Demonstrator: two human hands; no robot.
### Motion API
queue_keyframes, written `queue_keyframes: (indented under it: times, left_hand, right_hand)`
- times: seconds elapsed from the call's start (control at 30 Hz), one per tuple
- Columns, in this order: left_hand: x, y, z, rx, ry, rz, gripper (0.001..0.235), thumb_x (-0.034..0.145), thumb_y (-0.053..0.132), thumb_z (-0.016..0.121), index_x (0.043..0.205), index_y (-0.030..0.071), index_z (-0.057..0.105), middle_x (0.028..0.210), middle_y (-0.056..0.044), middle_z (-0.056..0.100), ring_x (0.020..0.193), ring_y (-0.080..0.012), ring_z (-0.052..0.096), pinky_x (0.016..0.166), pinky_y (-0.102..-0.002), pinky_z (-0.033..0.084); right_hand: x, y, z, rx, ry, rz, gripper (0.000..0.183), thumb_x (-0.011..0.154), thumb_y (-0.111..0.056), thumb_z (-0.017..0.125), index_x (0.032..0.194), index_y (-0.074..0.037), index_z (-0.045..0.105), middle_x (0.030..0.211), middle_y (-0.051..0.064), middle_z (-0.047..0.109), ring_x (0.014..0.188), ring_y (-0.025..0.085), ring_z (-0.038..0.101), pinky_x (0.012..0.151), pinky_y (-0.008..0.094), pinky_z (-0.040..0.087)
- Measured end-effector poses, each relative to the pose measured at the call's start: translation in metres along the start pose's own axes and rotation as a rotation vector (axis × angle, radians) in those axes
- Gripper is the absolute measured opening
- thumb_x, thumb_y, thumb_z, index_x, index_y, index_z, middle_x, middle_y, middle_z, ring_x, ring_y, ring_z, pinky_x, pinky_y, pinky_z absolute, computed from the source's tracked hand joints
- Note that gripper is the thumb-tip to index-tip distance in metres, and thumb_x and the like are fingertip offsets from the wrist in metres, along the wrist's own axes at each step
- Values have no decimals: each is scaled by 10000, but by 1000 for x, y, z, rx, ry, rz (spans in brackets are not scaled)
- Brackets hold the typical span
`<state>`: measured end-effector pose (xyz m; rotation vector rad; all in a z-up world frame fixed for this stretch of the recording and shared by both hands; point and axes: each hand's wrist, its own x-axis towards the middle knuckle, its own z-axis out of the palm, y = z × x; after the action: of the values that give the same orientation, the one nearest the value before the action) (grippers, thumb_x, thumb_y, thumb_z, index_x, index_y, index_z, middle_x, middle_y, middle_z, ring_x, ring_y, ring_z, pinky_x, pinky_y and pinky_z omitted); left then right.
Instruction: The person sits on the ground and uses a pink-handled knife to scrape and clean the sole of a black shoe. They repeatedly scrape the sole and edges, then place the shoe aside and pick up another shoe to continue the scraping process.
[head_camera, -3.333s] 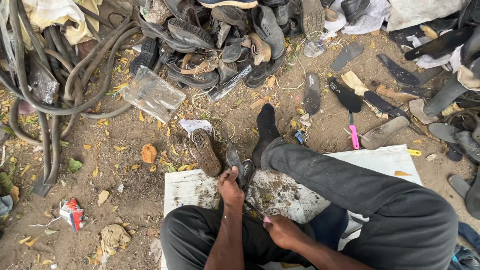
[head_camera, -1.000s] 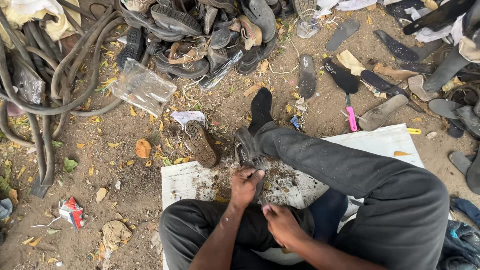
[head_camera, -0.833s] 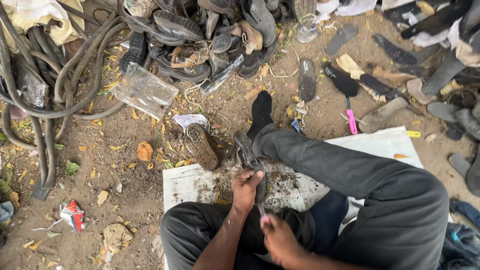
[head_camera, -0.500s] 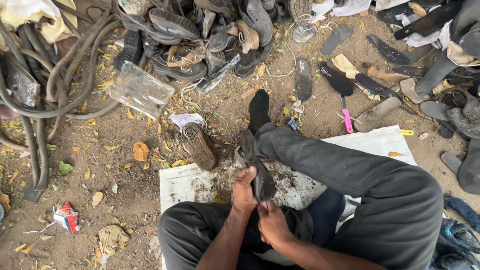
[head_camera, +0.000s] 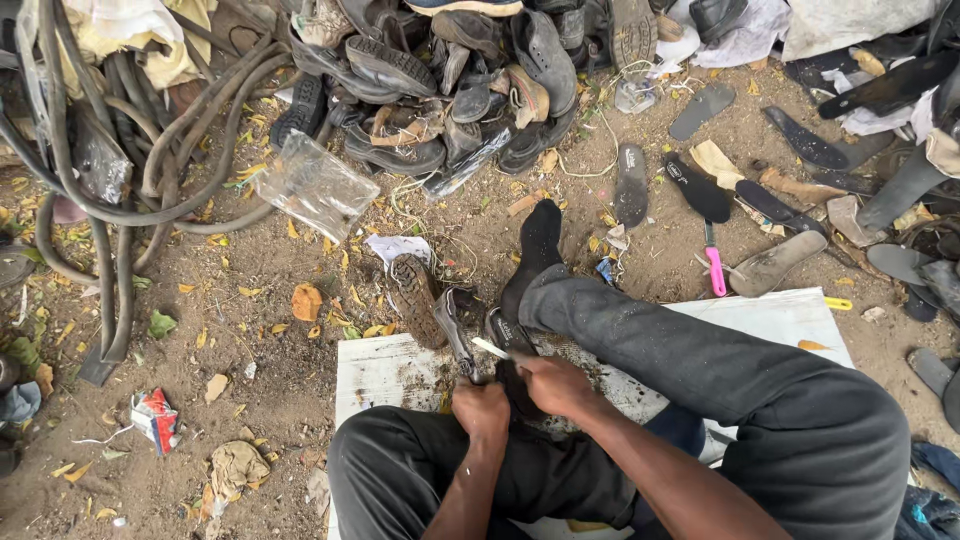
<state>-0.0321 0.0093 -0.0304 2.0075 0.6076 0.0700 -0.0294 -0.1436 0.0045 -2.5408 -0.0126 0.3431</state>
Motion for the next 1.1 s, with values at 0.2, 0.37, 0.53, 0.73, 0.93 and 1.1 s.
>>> queue_keyframes:
  times: [0.2, 0.37, 0.53, 0.73, 0.93, 1.1]
  left_hand:
    - [22, -9, 15, 238, -162, -37, 322, 806, 252, 764, 818, -64, 701, 834, -278, 723, 796, -432, 740, 762, -483, 580]
    - [6, -7, 8, 217, -52, 70, 243, 805, 197, 726, 833, -41, 690, 824, -272, 722, 797, -465, 716, 776, -508, 566]
    - [-24, 7, -11, 210, 50, 298, 257, 913, 185, 688, 924, -65, 629, 861, -278, 676, 831, -491, 645, 751, -538, 510]
    - [-55, 35, -61, 54, 150, 270, 188, 911, 129, 701, 885, -40, 625, 805, -226, 653, 749, -447, 610, 688, -506, 476]
    - [-41, 47, -83, -835, 42, -34, 166, 955, 75, 688, 1026, -49, 604, 895, -115, 577, 755, -218, 471, 623, -428, 362]
    - [-8, 55, -31, 222, -121, 251, 270, 943, 177, 684, 1101, -29, 611, 1005, -202, 665, 912, -380, 669, 805, -489, 529]
  right_hand:
    - [-12, -22, 9, -125, -69, -133, 652, 840, -93, 557, 1489, -132, 513, 965, 224, 746, 857, 394, 729, 807, 496, 560]
    - [-63, -24, -19, -70, -224, 32, 376, 896, -126, 544, 1254, -116, 662, 977, 222, 738, 924, 413, 718, 827, 520, 554]
    - [-50, -55, -45, -86, -418, 148, 335, 906, -132, 529, 1217, -112, 654, 1097, 186, 709, 1005, 386, 704, 858, 512, 560]
    - [-94, -68, -95, -248, -529, -23, 294, 951, -161, 509, 1162, -120, 708, 1097, 151, 733, 1039, 351, 701, 885, 484, 552]
    - [-129, -8, -101, 99, -290, 331, 470, 1016, -339, 543, 1485, -322, 512, 1025, 114, 772, 891, 314, 765, 863, 439, 571]
    - [-100, 9, -69, 64, -62, 106, 419, 1010, -281, 550, 1421, -205, 581, 1085, 160, 742, 980, 351, 713, 851, 469, 547]
